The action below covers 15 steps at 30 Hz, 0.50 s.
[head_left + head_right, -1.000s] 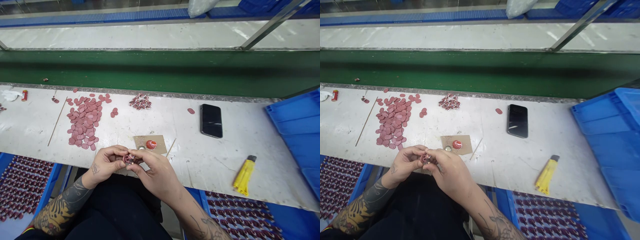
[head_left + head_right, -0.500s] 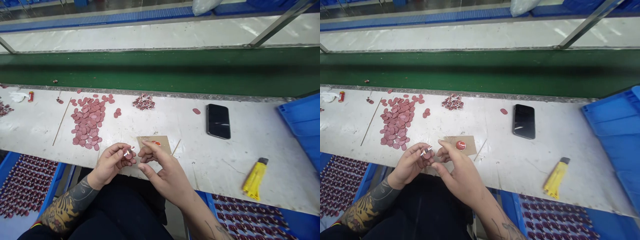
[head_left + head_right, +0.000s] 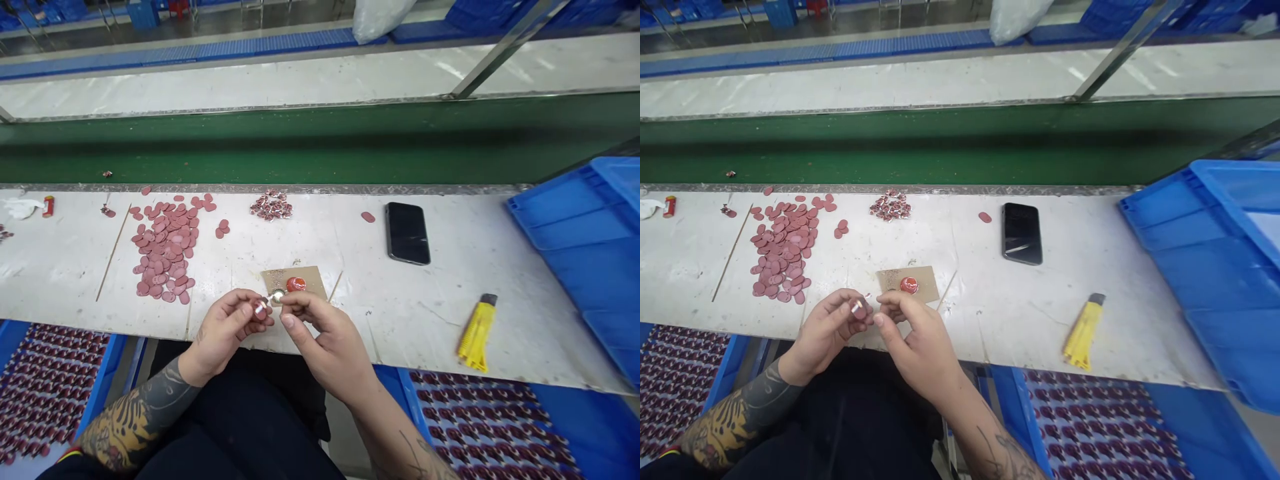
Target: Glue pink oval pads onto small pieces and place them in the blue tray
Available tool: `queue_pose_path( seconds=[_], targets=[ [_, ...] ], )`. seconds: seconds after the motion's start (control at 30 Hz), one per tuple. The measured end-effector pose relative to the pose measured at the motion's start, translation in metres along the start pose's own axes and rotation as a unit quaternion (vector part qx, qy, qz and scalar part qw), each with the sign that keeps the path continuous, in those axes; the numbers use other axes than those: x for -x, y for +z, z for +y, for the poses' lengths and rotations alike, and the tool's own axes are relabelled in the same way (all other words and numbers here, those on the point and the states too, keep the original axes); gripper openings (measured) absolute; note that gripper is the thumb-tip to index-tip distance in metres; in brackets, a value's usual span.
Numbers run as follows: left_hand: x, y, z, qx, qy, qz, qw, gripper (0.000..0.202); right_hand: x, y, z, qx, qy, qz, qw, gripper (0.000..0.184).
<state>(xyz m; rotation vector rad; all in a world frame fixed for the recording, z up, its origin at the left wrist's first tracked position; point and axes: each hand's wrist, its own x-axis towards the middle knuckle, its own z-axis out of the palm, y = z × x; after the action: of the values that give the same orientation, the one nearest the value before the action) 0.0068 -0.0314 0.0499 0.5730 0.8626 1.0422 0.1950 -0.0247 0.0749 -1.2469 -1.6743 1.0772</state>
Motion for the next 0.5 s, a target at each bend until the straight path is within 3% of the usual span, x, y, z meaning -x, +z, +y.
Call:
queue_pose_path(
  seconds=[0.17,0.33,0.4,0.5],
  targets=[
    [-0.001,0.006,-0.007,-0.151,0.131,-0.045,0.979,0.024,0.012,0.003,0.004,-0.102,0.045,-0.036,0.993,0.016],
    [-0.002,0.013,-0.014,-0.276,0.109,-0.087,0.951,0.037,0.033,-0.005,0.005,-0.096,0.058,0.034,0.993,0.010],
    [-0.003,0.009,-0.015,-0.367,0.111,-0.071,0.921,0.041,0.046,-0.018,0.011,-0.085,0.063,0.067,0.992,0.010],
    [-0.015,-0.006,-0.018,-0.539,0.153,-0.054,0.826,0.040,0.078,-0.052,0.037,-0.039,0.095,0.139,0.985,0.012]
  ],
)
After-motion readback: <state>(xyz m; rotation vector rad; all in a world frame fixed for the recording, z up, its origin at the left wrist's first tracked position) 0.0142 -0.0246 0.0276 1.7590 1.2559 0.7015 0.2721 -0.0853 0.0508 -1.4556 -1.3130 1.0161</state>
